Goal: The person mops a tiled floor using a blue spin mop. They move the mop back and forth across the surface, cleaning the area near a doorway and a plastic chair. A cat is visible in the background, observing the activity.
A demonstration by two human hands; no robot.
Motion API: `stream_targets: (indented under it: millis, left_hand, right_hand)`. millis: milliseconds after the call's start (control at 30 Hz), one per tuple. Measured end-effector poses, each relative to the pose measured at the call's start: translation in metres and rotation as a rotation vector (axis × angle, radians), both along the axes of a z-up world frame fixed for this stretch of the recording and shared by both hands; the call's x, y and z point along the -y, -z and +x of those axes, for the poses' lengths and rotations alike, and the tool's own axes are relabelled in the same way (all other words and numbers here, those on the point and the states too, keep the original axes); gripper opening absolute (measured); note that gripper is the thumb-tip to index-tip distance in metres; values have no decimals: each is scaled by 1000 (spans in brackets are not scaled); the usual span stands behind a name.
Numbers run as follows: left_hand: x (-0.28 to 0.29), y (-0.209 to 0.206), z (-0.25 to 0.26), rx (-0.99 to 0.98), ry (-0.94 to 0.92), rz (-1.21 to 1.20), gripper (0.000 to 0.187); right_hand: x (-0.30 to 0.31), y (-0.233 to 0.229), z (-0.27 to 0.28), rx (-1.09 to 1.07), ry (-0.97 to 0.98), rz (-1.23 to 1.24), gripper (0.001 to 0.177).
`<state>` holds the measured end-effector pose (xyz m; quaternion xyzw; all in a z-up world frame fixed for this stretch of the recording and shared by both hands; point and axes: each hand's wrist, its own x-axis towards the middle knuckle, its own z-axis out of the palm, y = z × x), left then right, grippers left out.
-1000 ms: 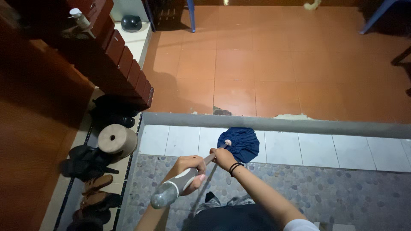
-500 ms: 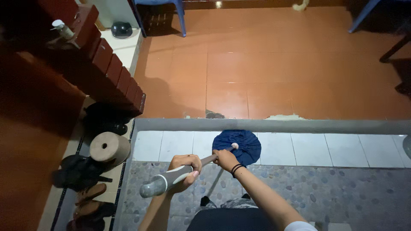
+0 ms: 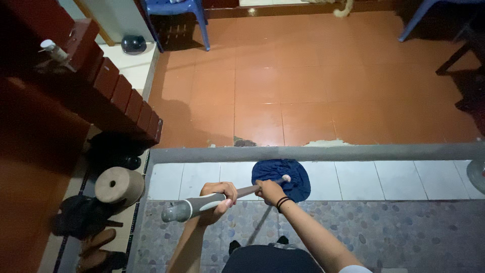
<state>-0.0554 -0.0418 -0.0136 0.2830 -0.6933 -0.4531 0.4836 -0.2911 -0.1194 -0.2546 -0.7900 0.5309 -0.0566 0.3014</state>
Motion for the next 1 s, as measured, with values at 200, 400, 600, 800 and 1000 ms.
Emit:
stream_targets:
  millis: [200, 400, 600, 800, 1000]
  left_hand:
    - [19, 12, -26, -102, 76, 0, 22]
    - [36, 44, -60, -122, 131, 49, 24]
    - [39, 62, -93, -166, 171, 83, 25]
    - [42, 78, -128, -144, 178, 46, 25]
    - [34, 81, -146, -206, 155, 44, 26]
  right_hand:
    - [15, 26, -45, -7, 29, -42, 18]
    - [28, 50, -95, -29, 98, 3, 19]
    - [32, 52, -141, -110, 79, -17, 20]
    - [32, 55, -176, -151, 103, 7, 21]
    - [32, 60, -196, -139, 90, 1, 22]
